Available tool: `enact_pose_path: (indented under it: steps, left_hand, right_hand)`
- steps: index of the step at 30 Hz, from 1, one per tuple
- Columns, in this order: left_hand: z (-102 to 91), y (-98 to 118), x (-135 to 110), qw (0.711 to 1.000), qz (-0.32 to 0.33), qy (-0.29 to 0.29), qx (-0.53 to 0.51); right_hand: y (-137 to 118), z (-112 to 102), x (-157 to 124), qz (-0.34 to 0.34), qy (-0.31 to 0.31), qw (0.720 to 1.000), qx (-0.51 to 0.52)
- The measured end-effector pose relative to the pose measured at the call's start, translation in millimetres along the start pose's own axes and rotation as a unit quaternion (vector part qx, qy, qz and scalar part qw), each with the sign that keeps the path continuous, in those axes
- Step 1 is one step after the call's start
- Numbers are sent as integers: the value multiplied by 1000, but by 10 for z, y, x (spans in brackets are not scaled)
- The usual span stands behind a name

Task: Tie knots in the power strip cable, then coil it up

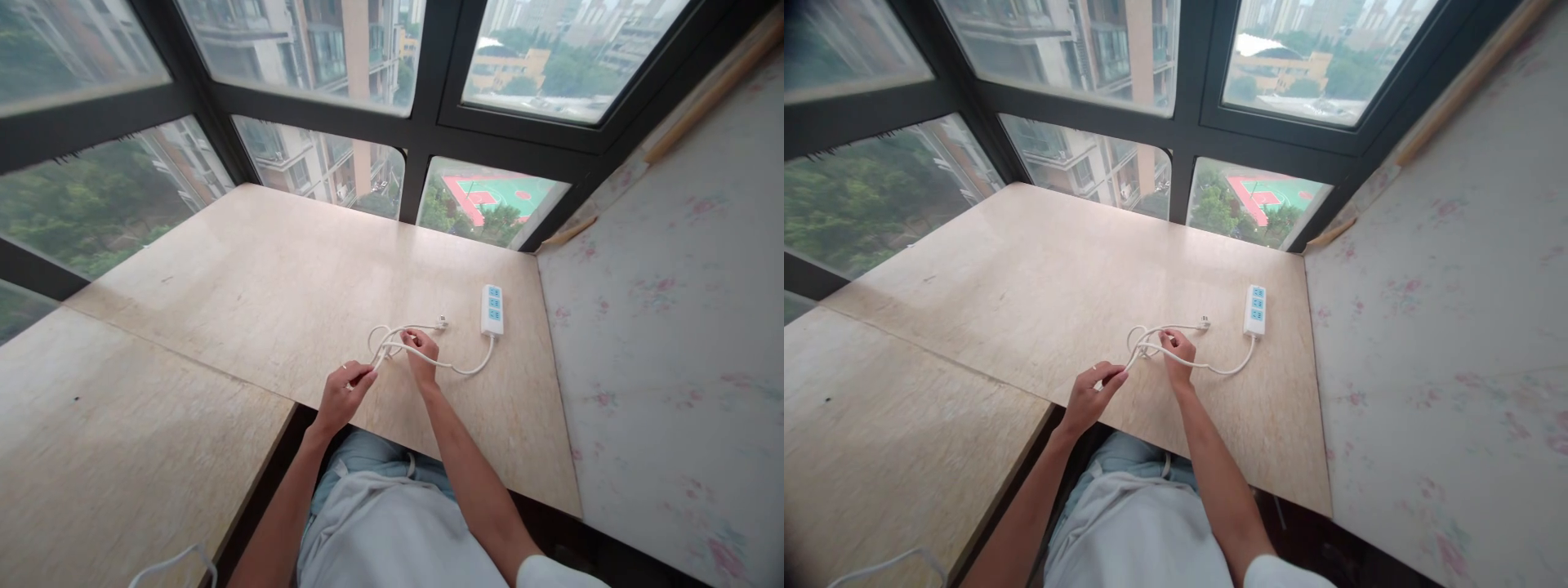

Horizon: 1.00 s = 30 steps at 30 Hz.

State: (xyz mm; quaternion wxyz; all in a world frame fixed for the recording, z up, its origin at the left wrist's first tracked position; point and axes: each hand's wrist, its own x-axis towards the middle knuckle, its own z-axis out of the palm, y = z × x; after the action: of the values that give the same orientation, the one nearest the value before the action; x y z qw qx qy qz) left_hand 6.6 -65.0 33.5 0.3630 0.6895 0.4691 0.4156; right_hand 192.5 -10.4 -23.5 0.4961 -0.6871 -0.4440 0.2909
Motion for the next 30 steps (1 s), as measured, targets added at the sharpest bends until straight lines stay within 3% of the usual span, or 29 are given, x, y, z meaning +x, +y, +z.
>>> enact_pose_path:
  steps: [5, 9, 12, 17, 23, 26, 30]
  left_hand:
    - [-238, -96, -209, 997, -46, 36, -46]
    - [-349, -231, -376, 970, -105, 76, -206]
    - [-312, -319, -425, 919, -143, 125, -346]
    - [-211, -441, -341, 824, -223, 225, -469]
    - [-234, -568, -207, 627, -281, 292, -666]
    - [-243, -624, -197, 585, -275, 316, -695]
    - [-239, -669, -175, 570, -251, 341, -704]
  right_hand:
    - [200, -195, 259, 24, 24, 999, -26]
    - [308, -297, 358, 53, 37, 998, -14]
    - [332, -282, 349, 70, 30, 997, 4]
    - [342, -244, 333, 91, 22, 995, 22]
    - [381, -347, 348, 122, -6, 992, 33]
    - [378, -422, 338, 138, -36, 989, 40]
    - [355, -478, 314, 153, -66, 985, 48]
